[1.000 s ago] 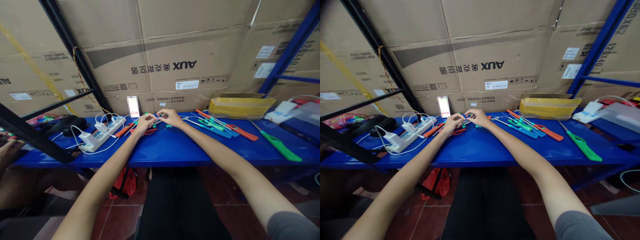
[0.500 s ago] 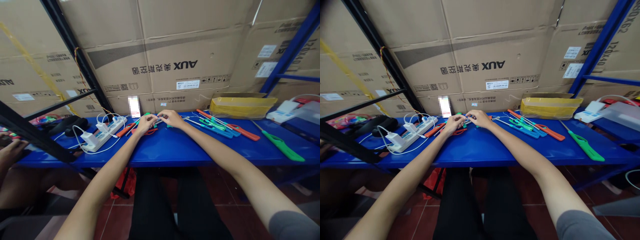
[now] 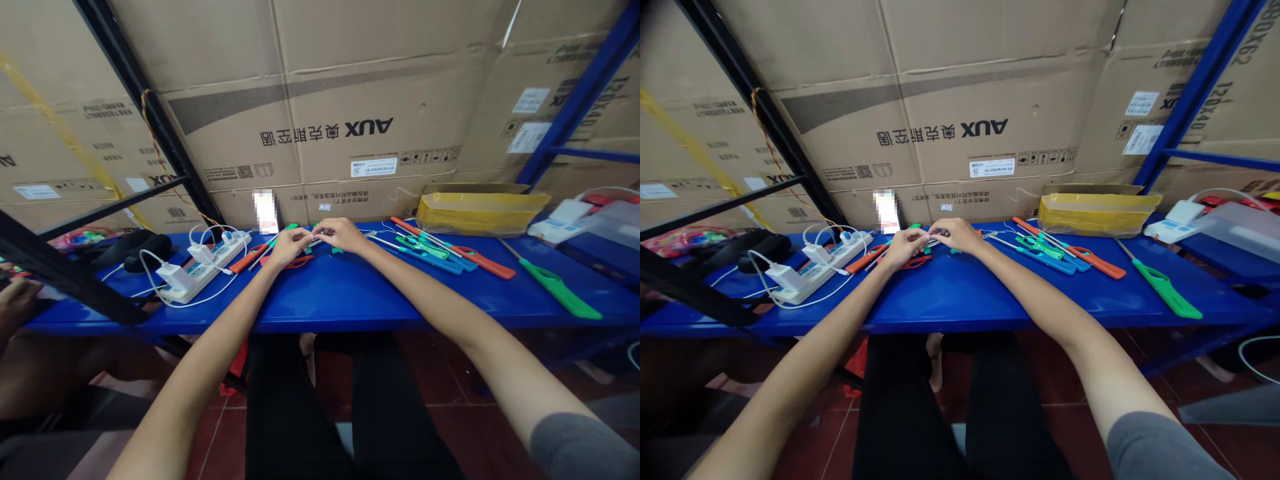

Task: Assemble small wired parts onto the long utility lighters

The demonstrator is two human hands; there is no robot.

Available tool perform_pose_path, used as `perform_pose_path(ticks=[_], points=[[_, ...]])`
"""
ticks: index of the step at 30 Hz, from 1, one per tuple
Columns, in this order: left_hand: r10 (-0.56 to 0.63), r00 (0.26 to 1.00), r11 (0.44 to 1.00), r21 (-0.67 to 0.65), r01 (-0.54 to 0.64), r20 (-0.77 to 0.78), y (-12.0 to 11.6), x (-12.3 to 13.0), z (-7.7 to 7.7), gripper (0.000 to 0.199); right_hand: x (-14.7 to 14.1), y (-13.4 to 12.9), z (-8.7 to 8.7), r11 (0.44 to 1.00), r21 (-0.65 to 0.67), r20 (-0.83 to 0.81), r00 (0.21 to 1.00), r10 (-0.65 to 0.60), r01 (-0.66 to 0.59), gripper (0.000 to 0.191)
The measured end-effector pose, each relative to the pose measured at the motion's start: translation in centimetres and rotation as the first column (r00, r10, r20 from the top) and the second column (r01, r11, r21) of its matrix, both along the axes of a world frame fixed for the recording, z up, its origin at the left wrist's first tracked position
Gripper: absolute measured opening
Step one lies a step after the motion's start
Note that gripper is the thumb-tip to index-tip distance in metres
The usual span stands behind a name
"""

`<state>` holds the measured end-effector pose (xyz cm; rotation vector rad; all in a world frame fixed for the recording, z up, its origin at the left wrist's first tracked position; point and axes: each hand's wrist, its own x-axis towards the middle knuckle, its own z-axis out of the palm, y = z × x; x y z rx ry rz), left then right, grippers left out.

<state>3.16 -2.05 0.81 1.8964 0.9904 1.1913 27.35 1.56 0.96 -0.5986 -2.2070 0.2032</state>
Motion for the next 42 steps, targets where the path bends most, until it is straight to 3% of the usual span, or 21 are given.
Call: perform_pose_path(ticks=[8, 19, 26, 35, 42], points=[[-0.025, 0.993, 1.0, -0.014, 0.024, -0.111, -0.1, -0.4, 0.4, 0.055, 0.1, -0.1, -0.2, 0.999, -0.023, 0.038, 0.999, 0.023, -0.022, 0.016], [-0.042, 0.996, 0.998, 0.038, 0.045, -0.083, -0.6, 0.2, 0.5, 0.053, 0.4, -0.3, 0.1, 0.999, -0.038, 0.057, 0.998, 0.023, -0.021, 0.014], [0.053, 0.997, 0.99, 0.137, -0.045, -0.061, -0.8, 0.5, 0.3, 0.049, 0.3, 0.2, -0.4, 0.997, -0.077, -0.028, 1.0, -0.005, 0.003, 0.012], [0.025, 0.999, 0.997, 0.07, -0.027, 0.021, -0.4, 0.3, 0.1, 0.048, -0.6, 0.1, -0.9, 0.979, -0.195, -0.162, 0.986, 0.024, -0.056, 0.016], [0.029, 0.999, 0.999, 0.029, -0.029, 0.026, -0.4, 0.2, 0.3, 0.043, -0.7, 0.1, -1.0, 0.966, -0.244, -0.174, 0.984, 0.043, -0.085, 0.021]])
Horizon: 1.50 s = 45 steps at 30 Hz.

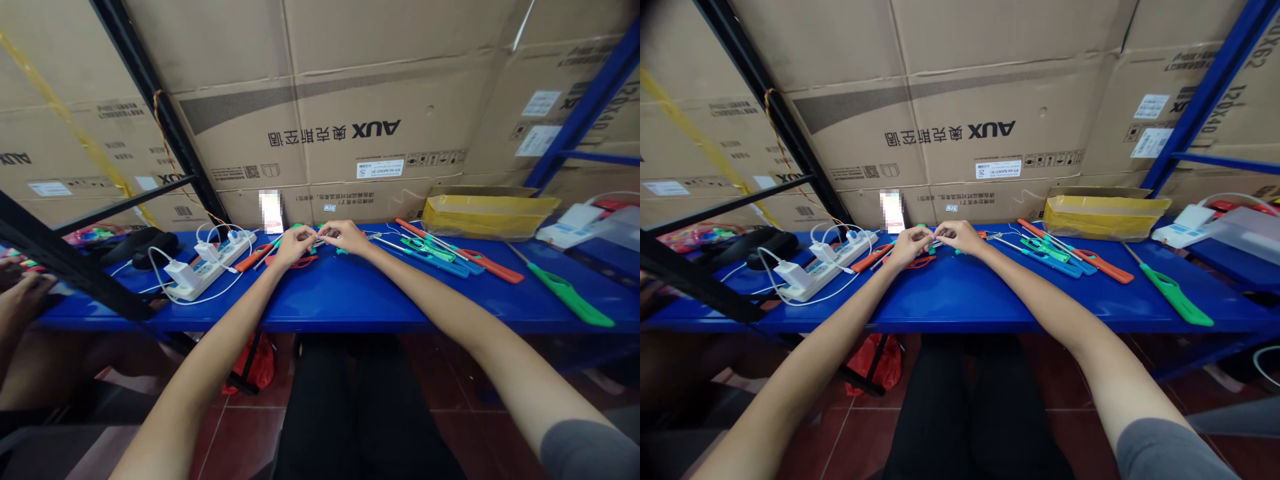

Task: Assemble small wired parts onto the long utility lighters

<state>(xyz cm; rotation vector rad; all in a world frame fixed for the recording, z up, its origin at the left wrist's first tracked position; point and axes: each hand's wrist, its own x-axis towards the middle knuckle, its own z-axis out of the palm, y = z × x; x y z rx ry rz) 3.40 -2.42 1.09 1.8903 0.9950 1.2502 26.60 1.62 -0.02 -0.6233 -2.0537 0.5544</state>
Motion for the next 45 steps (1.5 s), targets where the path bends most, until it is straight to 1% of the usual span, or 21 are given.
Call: perform_pose_path(ticks=[8, 13, 21, 26, 31, 34, 40, 45], points=[[-0.008, 1.0, 1.0, -0.005, 0.008, 0.003, -0.02, 0.2, -0.11, 0.046, 0.28, -0.25, 0.24, 0.995, 0.092, 0.043, 0.998, -0.043, 0.038, 0.019], [-0.016, 1.0, 1.0, 0.01, 0.016, 0.017, -0.03, 0.35, -0.22, 0.054, 0.2, -0.53, 0.24, 0.995, 0.094, 0.025, 0.999, -0.046, 0.044, 0.016], [-0.001, 1.0, 1.0, -0.012, 0.001, 0.012, 0.25, 0.19, -0.36, 0.056, -0.1, -0.44, 0.07, 0.999, 0.017, -0.031, 0.998, -0.05, 0.05, 0.019], [0.0, 1.0, 1.0, 0.006, 0.0, 0.007, 0.33, 0.12, -0.37, 0.051, -0.25, -0.28, -0.14, 0.999, -0.01, -0.039, 0.998, -0.04, 0.039, 0.018], [-0.002, 1.0, 1.0, 0.023, 0.002, -0.003, 0.3, -0.07, -0.24, 0.049, -0.34, 0.03, -0.31, 0.989, -0.144, -0.083, 0.996, 0.022, -0.034, 0.018], [-0.003, 1.0, 1.0, 0.02, 0.003, 0.005, 0.24, -0.09, -0.18, 0.048, -0.33, 0.07, -0.24, 0.98, -0.192, -0.109, 0.993, 0.037, -0.057, 0.022], [0.003, 1.0, 1.0, 0.0, -0.003, 0.01, 0.08, -0.04, -0.08, 0.049, -0.28, -0.21, 0.1, 0.979, -0.194, -0.121, 0.992, 0.043, -0.066, 0.024], [-0.054, 0.998, 0.996, -0.071, 0.056, 0.037, -0.15, -0.04, 0.15, 0.047, -0.23, -0.33, 0.37, 0.976, -0.193, -0.163, 0.985, 0.064, -0.095, 0.025]])
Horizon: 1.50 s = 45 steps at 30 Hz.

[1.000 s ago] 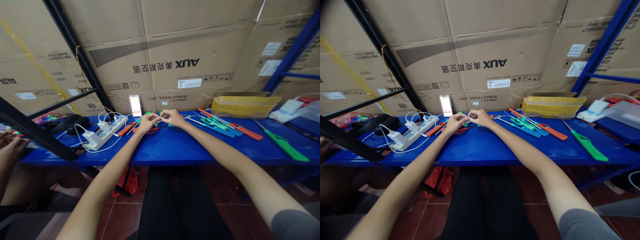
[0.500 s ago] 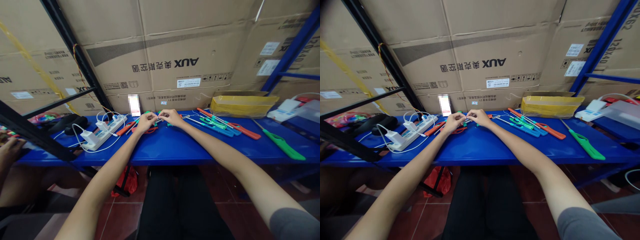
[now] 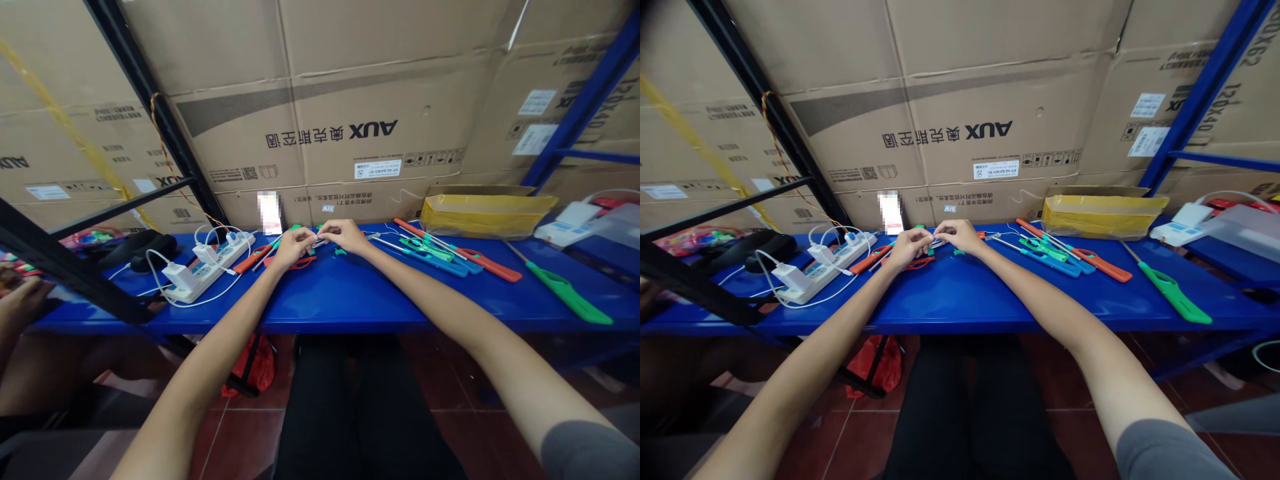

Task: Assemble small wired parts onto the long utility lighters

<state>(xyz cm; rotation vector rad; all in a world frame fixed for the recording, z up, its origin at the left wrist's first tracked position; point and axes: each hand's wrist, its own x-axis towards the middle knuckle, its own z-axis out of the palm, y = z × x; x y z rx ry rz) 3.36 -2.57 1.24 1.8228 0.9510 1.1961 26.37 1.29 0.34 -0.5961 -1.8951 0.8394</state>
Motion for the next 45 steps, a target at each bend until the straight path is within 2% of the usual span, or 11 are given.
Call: perform_pose_path(ticks=[5, 9, 16, 21, 33, 40, 45], points=[[-0.063, 0.991, 0.99, -0.116, 0.076, 0.116, -0.1, 0.11, 0.07, 0.037, -0.21, -0.1, -0.09, 0.999, -0.019, -0.022, 0.999, 0.03, -0.03, 0.031], [-0.091, 0.987, 0.984, -0.139, 0.109, 0.13, 0.05, 0.07, -0.05, 0.035, -0.38, 0.02, -0.33, 0.999, -0.029, -0.017, 0.999, 0.031, -0.032, 0.032], [-0.131, 0.991, 0.99, -0.056, 0.131, 0.019, -0.02, -0.21, 0.11, 0.051, -0.18, 0.0, -0.06, 0.992, -0.103, -0.019, 0.997, 0.069, -0.071, 0.033], [-0.075, 0.995, 0.995, 0.055, 0.078, -0.065, -0.02, -0.14, 0.0, 0.057, -0.07, -0.29, 0.26, 0.983, -0.164, -0.024, 0.996, 0.082, -0.085, 0.036], [0.068, 0.99, 0.973, 0.228, -0.039, -0.12, 0.51, -0.15, -0.56, 0.043, -0.19, -0.01, 0.08, 0.972, -0.226, 0.008, 0.998, 0.067, -0.064, 0.03], [0.085, 0.989, 0.972, 0.23, -0.056, -0.117, 0.7, -0.23, -0.7, 0.04, -0.06, 0.17, -0.23, 0.973, -0.207, 0.001, 0.995, 0.104, -0.102, 0.032], [0.073, 0.991, 0.976, 0.215, -0.047, -0.113, 0.65, -0.23, -0.65, 0.043, 0.04, 0.1, -0.1, 0.974, -0.213, 0.023, 0.996, 0.089, -0.082, 0.035]])
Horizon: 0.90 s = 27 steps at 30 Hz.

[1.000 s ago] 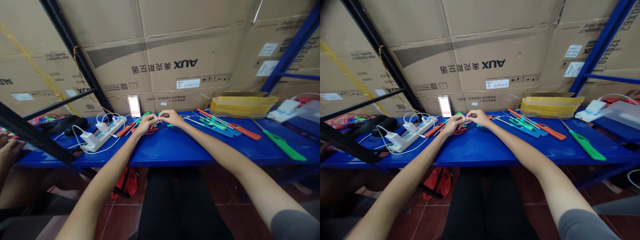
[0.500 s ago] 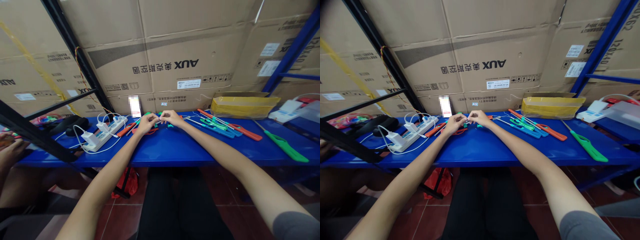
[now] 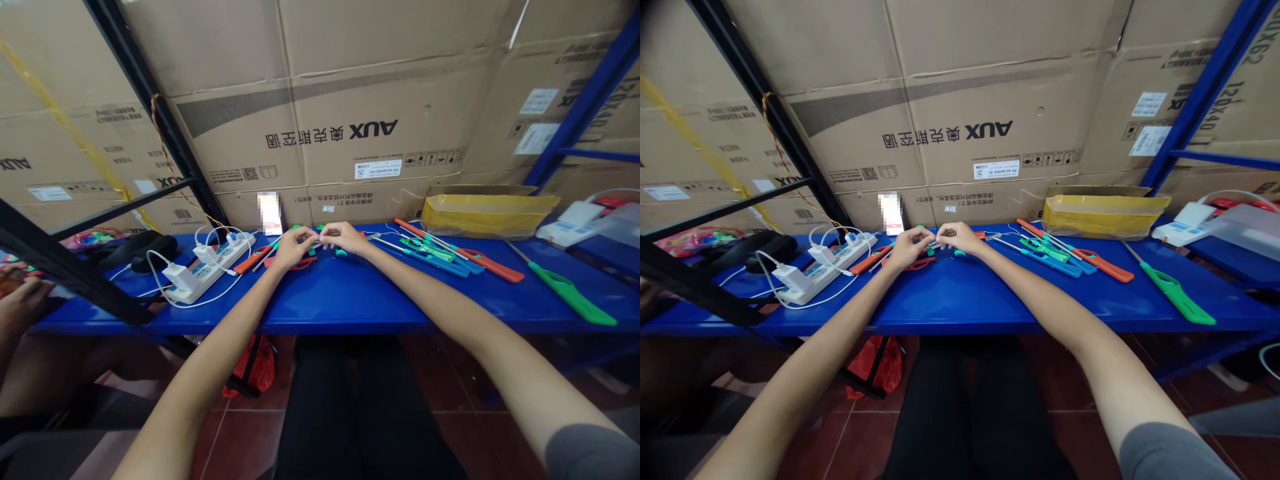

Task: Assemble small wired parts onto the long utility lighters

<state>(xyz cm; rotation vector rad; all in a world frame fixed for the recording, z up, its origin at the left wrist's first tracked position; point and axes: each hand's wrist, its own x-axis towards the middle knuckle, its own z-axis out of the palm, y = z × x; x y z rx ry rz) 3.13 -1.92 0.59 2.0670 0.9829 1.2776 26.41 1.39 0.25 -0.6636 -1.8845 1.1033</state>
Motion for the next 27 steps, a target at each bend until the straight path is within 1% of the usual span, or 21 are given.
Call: perform_pose_path(ticks=[13, 19, 27], points=[[0.009, 0.999, 0.999, -0.031, -0.008, 0.041, -0.22, 0.18, 0.22, 0.047, 0.1, -0.4, 0.68, 1.0, -0.012, 0.023, 1.0, -0.016, 0.016, 0.032], [-0.004, 1.0, 1.0, -0.029, 0.005, 0.026, -0.3, 0.16, 0.27, 0.044, 0.17, -0.09, 0.55, 1.0, 0.001, 0.01, 1.0, -0.017, 0.017, 0.028], [0.005, 0.999, 1.0, -0.026, -0.004, 0.037, -0.23, 0.25, 0.22, 0.044, 0.14, -0.05, 0.4, 0.999, -0.003, 0.031, 0.999, -0.037, 0.038, 0.034]])
